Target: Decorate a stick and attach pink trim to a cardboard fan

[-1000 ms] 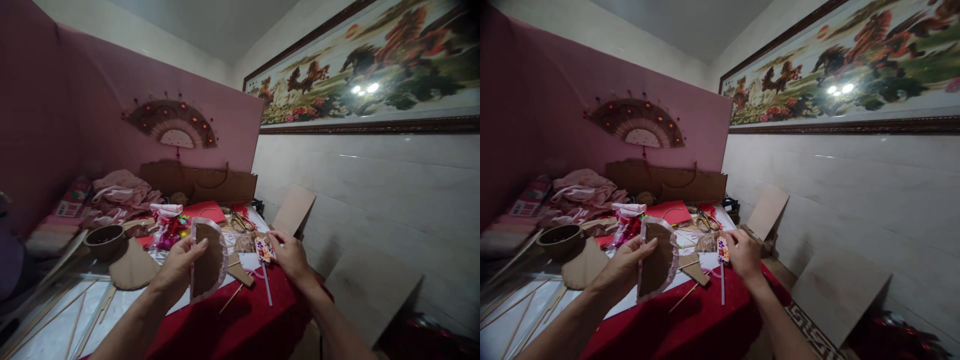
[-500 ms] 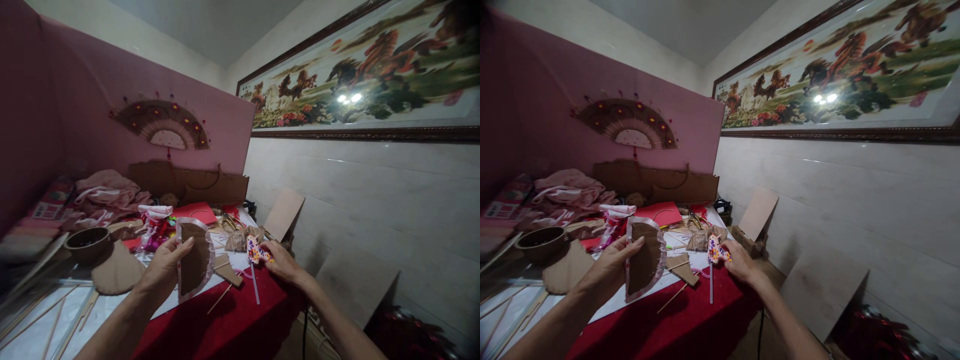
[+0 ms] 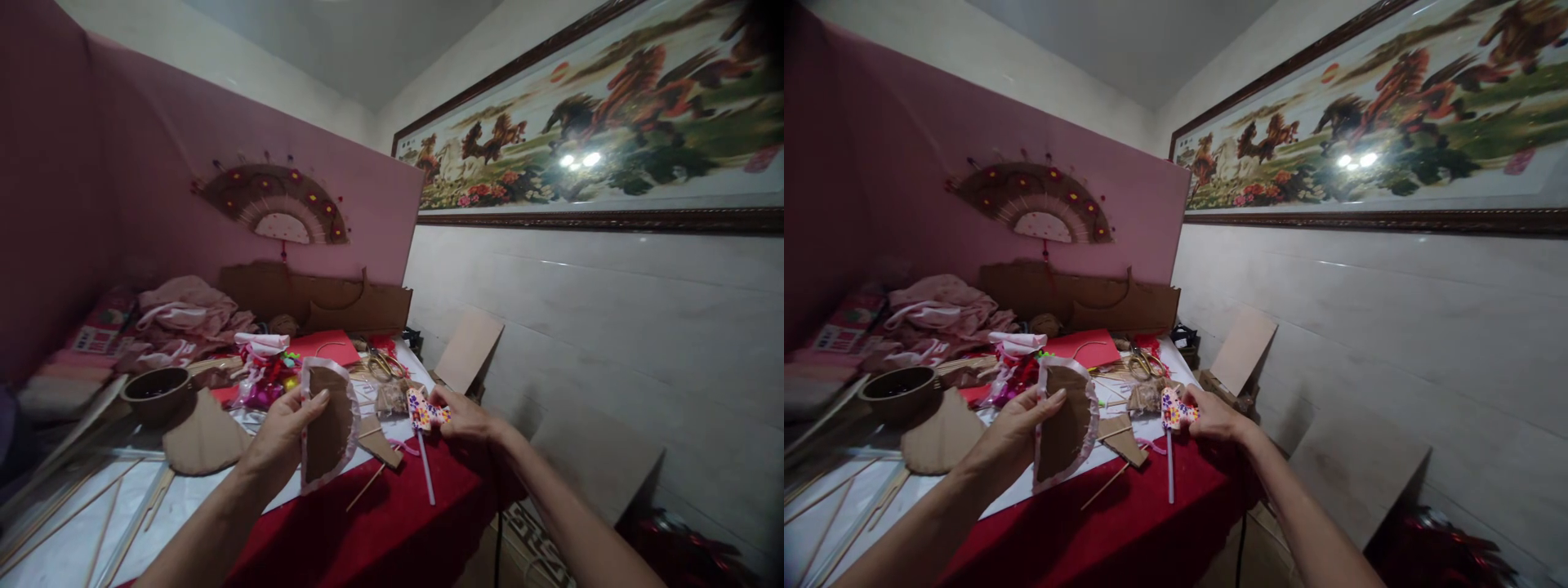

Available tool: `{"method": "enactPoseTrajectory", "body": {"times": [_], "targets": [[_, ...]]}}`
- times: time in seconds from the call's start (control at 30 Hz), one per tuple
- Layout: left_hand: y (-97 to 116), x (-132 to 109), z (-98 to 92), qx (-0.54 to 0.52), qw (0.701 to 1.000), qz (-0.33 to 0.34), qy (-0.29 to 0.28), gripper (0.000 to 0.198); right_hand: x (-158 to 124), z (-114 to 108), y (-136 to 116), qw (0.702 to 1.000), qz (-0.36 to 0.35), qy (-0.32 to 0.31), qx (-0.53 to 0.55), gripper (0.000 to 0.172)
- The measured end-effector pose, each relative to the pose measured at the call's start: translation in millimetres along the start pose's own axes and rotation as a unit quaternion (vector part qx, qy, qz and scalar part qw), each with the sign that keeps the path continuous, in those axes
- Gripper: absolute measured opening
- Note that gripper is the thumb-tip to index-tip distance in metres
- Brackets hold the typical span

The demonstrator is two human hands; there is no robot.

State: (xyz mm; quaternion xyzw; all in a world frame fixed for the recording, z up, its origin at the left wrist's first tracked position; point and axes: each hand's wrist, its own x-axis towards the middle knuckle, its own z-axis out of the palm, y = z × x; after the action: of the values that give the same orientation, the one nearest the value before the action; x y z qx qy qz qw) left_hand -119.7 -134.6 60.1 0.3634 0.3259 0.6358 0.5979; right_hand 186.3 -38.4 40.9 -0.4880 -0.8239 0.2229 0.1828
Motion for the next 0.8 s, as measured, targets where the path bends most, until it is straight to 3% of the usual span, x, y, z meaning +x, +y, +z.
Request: {"method": "enactPoseTrajectory", "body": {"times": [0.23, 0.3, 0.47, 0.57, 0.67, 0.8], "targets": [[-7, 3, -3.6, -0.008, 1.000, -0.007, -0.011, 0.028, 5, -10, 7, 0.977, 0.050, -0.079, 0.192, 0.034], [-9, 4, -3.1, -0.015, 1.000, -0.018, 0.000, 0.030, 6, -12, 5, 0.969, 0.050, -0.069, 0.233, 0.035], [-10, 7, -2.2, -0.020, 0.998, -0.033, 0.045, 0.033, 3, -17, -3, 0.962, 0.010, 0.033, 0.270, 0.022], [-10, 7, -2.2, -0.025, 0.998, -0.030, 0.051, 0.030, 0, -16, -4, 0.950, 0.020, 0.102, 0.295, 0.022], [-11, 7, -2.2, -0.028, 0.998, -0.029, 0.046, 0.029, 3, -6, 2, 0.945, 0.047, 0.195, 0.259, 0.026], [-14, 6, -2.5, -0.021, 0.999, -0.021, 0.040, 0.029, 7, 14, 11, 0.947, 0.065, 0.249, 0.191, 0.018]]}}
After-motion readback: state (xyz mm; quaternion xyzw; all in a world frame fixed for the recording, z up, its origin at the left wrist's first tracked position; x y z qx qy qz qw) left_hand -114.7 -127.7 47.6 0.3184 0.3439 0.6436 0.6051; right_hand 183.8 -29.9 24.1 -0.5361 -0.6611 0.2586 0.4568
